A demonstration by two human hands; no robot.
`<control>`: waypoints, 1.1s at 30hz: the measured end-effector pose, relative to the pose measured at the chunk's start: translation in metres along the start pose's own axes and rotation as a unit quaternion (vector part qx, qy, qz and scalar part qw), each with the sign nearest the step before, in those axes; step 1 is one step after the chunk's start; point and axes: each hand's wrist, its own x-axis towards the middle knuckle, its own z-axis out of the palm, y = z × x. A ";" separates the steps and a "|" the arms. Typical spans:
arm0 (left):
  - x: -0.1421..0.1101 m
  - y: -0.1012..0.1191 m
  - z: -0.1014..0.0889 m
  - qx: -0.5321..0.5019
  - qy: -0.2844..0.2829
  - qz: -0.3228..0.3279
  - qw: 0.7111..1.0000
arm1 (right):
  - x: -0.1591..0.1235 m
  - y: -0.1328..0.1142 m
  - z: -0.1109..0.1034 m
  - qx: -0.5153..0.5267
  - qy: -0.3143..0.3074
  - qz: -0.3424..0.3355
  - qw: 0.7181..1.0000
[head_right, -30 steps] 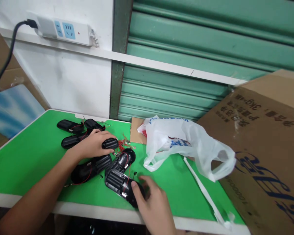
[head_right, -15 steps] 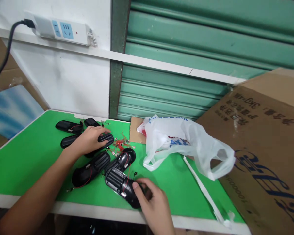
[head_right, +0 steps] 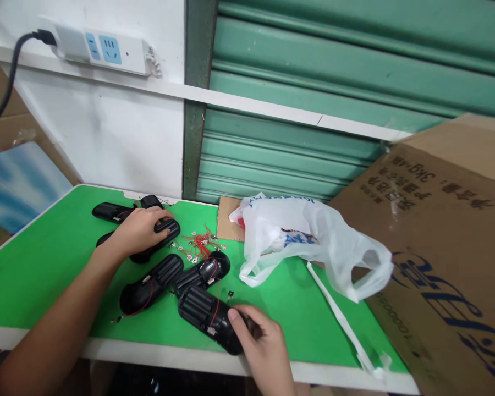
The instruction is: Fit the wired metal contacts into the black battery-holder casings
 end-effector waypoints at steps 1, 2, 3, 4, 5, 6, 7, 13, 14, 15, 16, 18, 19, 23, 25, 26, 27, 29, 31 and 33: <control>0.000 -0.001 -0.001 0.001 0.001 -0.003 1.000 | 0.000 0.000 0.000 0.000 0.001 -0.001 1.000; 0.000 -0.001 -0.002 0.002 0.003 -0.005 1.000 | 0.000 0.000 0.000 0.001 0.003 -0.002 1.000; 0.000 -0.002 -0.002 0.005 0.003 -0.007 1.000 | 0.000 0.000 0.000 0.002 0.003 -0.003 1.000; 0.000 -0.003 -0.002 0.009 0.003 -0.009 1.000 | 0.000 0.000 0.000 0.003 0.004 -0.004 1.000; 0.000 -0.004 -0.002 0.012 0.002 -0.011 1.000 | -0.001 0.001 0.001 0.005 0.004 -0.004 1.000; 0.001 -0.004 -0.001 0.015 0.003 -0.013 1.000 | -0.001 0.001 0.001 0.006 0.004 -0.004 1.000; 0.001 -0.005 -0.001 0.017 0.005 -0.014 1.000 | -0.001 0.001 0.001 0.008 0.005 -0.004 1.000; 0.001 -0.009 0.005 0.008 0.036 -0.005 0.999 | -0.001 -0.004 0.000 0.014 0.000 -0.004 1.000; 0.001 -0.009 0.005 0.002 0.045 -0.003 0.999 | -0.001 -0.004 -0.001 0.015 -0.001 -0.007 1.000; 0.000 -0.008 0.005 -0.003 0.056 -0.001 0.998 | -0.001 -0.005 -0.002 0.017 -0.001 -0.011 1.000; 0.000 -0.007 0.004 -0.007 0.068 0.001 0.998 | -0.001 -0.006 -0.003 0.018 -0.002 -0.016 1.000; 0.000 -0.005 0.003 -0.019 0.093 0.009 0.995 | -0.001 -0.006 -0.005 0.020 -0.007 -0.028 0.999; 0.000 -0.004 0.002 -0.029 0.106 0.016 0.994 | -0.001 -0.005 -0.005 0.021 -0.009 -0.033 0.999; 0.000 0.003 0.001 -0.121 0.122 0.075 0.982 | -0.001 -0.003 -0.006 0.025 -0.010 -0.049 0.998; 0.000 0.008 0.003 -0.170 0.103 0.094 0.976 | -0.001 -0.002 -0.007 0.027 -0.010 -0.058 0.998; 0.000 0.010 0.004 -0.186 0.091 0.098 0.973 | 0.000 -0.002 -0.007 0.027 -0.010 -0.063 0.998; -0.001 0.012 0.005 -0.195 0.082 0.099 0.972 | 0.000 -0.002 -0.008 0.028 -0.010 -0.068 0.997; 0.000 0.016 0.007 -0.201 0.071 0.100 0.972 | 0.000 -0.002 -0.009 0.032 -0.009 -0.078 0.996; 0.000 0.017 0.009 -0.202 0.068 0.096 0.972 | 0.000 -0.001 -0.010 0.039 -0.005 -0.083 0.996; 0.001 0.018 0.010 -0.203 0.065 0.089 0.973 | 0.000 0.000 -0.012 0.048 0.003 -0.083 0.995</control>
